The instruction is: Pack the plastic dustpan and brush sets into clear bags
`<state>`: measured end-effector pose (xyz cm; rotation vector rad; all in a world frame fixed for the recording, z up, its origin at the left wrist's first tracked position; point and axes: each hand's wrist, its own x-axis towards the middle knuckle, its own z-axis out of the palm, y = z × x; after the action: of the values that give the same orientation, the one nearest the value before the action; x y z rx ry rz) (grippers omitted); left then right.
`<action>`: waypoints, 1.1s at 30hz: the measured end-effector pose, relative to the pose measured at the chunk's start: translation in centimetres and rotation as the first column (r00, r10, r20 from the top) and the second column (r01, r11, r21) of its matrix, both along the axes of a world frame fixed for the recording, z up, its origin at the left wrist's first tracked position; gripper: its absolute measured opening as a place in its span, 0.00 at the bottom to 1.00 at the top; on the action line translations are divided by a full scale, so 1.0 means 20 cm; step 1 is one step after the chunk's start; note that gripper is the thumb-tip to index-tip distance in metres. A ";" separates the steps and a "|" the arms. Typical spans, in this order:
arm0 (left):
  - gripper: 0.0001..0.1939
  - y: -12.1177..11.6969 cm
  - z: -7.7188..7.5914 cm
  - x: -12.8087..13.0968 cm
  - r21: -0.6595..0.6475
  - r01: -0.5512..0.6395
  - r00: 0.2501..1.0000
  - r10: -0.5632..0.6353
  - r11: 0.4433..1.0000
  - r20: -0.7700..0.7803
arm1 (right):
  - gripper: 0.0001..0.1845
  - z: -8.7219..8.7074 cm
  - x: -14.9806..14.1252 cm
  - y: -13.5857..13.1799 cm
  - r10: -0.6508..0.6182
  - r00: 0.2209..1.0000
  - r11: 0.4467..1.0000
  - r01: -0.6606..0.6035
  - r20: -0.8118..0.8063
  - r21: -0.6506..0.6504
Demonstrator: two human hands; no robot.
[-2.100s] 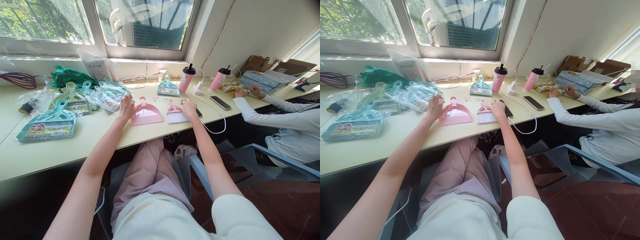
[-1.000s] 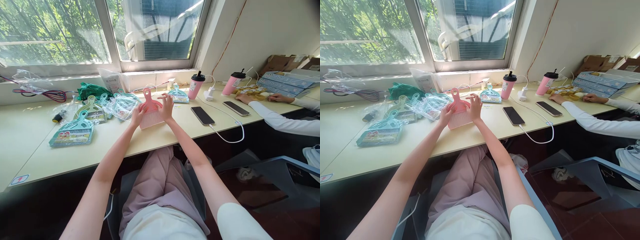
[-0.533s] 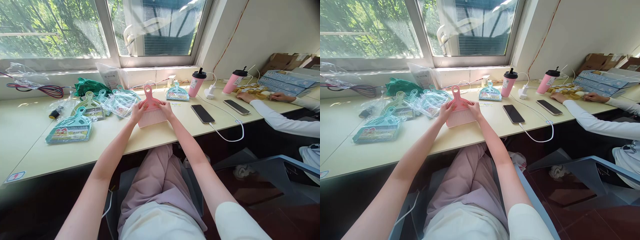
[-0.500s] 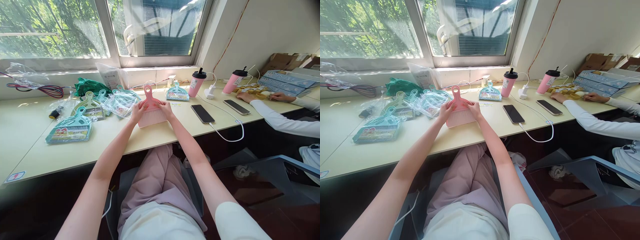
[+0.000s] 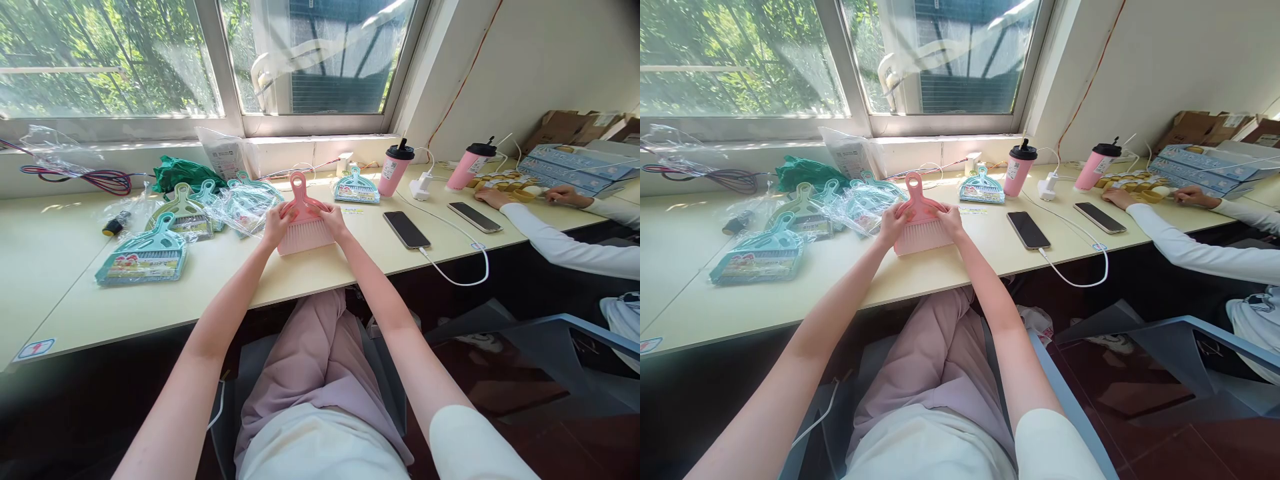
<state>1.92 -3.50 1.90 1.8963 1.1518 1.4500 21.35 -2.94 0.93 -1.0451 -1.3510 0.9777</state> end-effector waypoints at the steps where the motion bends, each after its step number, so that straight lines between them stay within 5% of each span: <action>1: 0.15 0.00 0.00 0.00 -0.009 0.011 1.000 -0.011 1.000 0.019 | 0.26 0.00 0.01 0.00 0.039 0.999 0.999 -0.039 -0.030 -0.002; 5: 0.19 0.03 -0.02 0.00 -0.064 0.048 0.984 -0.036 0.997 0.175 | 0.34 0.01 0.06 0.01 0.060 0.998 0.998 -0.061 -0.027 -0.020; 8: 0.20 0.05 -0.02 -0.03 -0.088 0.004 0.940 0.027 0.996 0.341 | 0.31 0.00 0.12 0.03 -0.101 0.972 0.991 0.117 0.213 -0.062; 10: 0.20 0.05 -0.02 -0.05 -0.115 0.000 0.895 0.051 0.993 0.442 | 0.28 -0.02 0.15 0.04 -0.267 0.839 0.956 0.292 0.474 0.020; 12: 0.22 0.06 -0.02 -0.07 -0.155 0.053 0.851 0.037 0.986 0.524 | 0.26 -0.05 0.16 0.05 -0.327 0.622 0.926 0.360 0.712 0.110; 14: 0.26 0.07 -0.03 -0.09 -0.192 0.134 0.821 -0.001 0.972 0.571 | 0.27 -0.07 0.16 0.05 -0.227 0.454 0.941 0.329 0.861 0.074; 17: 0.33 0.09 -0.05 -0.10 -0.231 0.221 0.809 -0.046 0.947 0.586 | 0.25 -0.07 0.17 0.00 -0.088 0.351 0.970 0.244 0.932 -0.001; 21: 0.32 0.10 -0.07 -0.10 -0.276 0.248 0.819 -0.049 0.929 0.571 | 0.19 -0.03 0.26 -0.19 -0.087 0.295 0.996 0.058 0.952 0.074; 25: 0.32 0.08 -0.06 -0.08 -0.278 0.320 0.829 -0.126 0.906 0.545 | 0.14 0.01 0.43 -0.32 -0.015 0.336 0.996 -0.076 0.942 0.043; 30: 0.35 0.06 -0.06 -0.04 -0.269 0.274 0.864 -0.114 0.924 0.490 | 0.36 0.05 0.59 -0.20 0.025 0.366 0.995 -0.101 0.930 0.013; 33: 0.33 0.06 -0.06 -0.03 -0.272 0.267 0.882 -0.120 0.925 0.455 | 0.34 0.07 0.62 -0.07 0.149 0.324 0.983 -0.149 0.934 -0.105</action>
<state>1.23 -2.29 0.69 1.3307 0.8901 1.3716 33.67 -4.41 2.41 -1.6252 -2.4568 0.3978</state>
